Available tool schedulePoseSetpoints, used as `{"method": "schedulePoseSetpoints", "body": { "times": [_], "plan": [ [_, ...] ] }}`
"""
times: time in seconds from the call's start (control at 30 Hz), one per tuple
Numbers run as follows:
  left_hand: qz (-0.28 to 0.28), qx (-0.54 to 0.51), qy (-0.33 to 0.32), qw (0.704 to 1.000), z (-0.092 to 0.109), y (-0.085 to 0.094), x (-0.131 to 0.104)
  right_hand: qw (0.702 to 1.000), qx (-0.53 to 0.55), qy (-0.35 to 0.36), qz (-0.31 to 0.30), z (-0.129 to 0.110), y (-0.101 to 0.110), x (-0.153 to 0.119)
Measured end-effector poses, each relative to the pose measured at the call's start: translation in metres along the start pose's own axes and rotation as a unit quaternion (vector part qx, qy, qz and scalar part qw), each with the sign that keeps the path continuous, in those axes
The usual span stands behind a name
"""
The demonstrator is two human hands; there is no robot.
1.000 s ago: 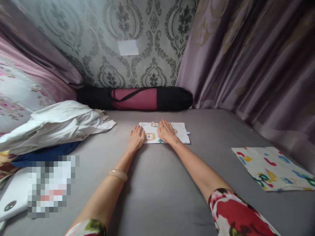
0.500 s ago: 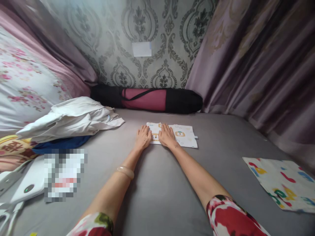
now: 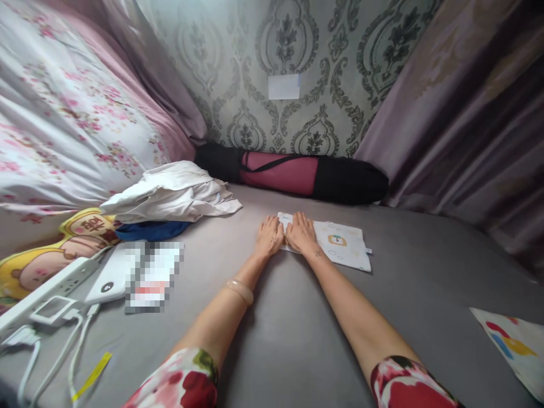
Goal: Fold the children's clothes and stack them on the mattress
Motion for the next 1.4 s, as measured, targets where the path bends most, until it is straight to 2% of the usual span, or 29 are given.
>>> {"method": "schedulePoseSetpoints", "body": {
  "times": [0.17, 0.37, 0.57, 0.67, 0.83, 0.97, 1.07, 1.2, 1.3, 1.4],
  "plan": [
    [0.006, -0.03, 0.01, 0.999, -0.002, 0.002, 0.001, 1.0, -0.015, 0.003, -0.018, -0.008, -0.006, 0.004],
    [0.038, -0.06, 0.008, 0.997, -0.003, 0.008, 0.002, 1.0, -0.024, 0.001, -0.016, -0.011, -0.012, 0.008],
    [0.052, -0.09, 0.021, 0.994, -0.005, 0.015, 0.005, 0.999, -0.028, 0.002, -0.018, -0.021, -0.008, 0.015],
    [0.066, -0.116, 0.014, 0.991, -0.005, 0.02, 0.005, 0.999, -0.029, 0.026, -0.02, -0.033, -0.007, 0.019],
    [0.055, -0.145, 0.045, 0.987, -0.011, 0.02, 0.006, 0.998, -0.026, 0.042, -0.046, -0.047, -0.019, 0.019],
    [0.041, -0.144, 0.047, 0.988, -0.017, 0.017, 0.009, 0.997, 0.033, 0.044, -0.045, -0.046, -0.016, 0.019],
    [0.022, -0.134, 0.057, 0.989, -0.025, 0.01, 0.016, 0.997, 0.071, 0.039, -0.006, -0.023, 0.003, 0.017],
    [-0.012, -0.068, 0.085, 0.994, -0.03, 0.001, 0.034, 0.999, 0.03, -0.007, 0.042, 0.049, 0.034, 0.001],
    [-0.025, -0.03, 0.08, 0.996, -0.021, 0.001, 0.049, 0.998, -0.002, -0.063, 0.003, 0.114, 0.041, -0.019],
    [-0.047, -0.012, 0.049, 0.998, -0.003, 0.003, 0.062, 0.995, -0.014, -0.089, -0.051, 0.16, 0.039, -0.035]
  ]
}}
Point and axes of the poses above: each hand's wrist, its own x-axis towards the middle knuckle, its own y-axis out of the back of the hand, z = x × y, the point moved 8 cm from there along x, towards the middle knuckle, and after that the axes turned 10 degrees about y, right-handed, at the moved point
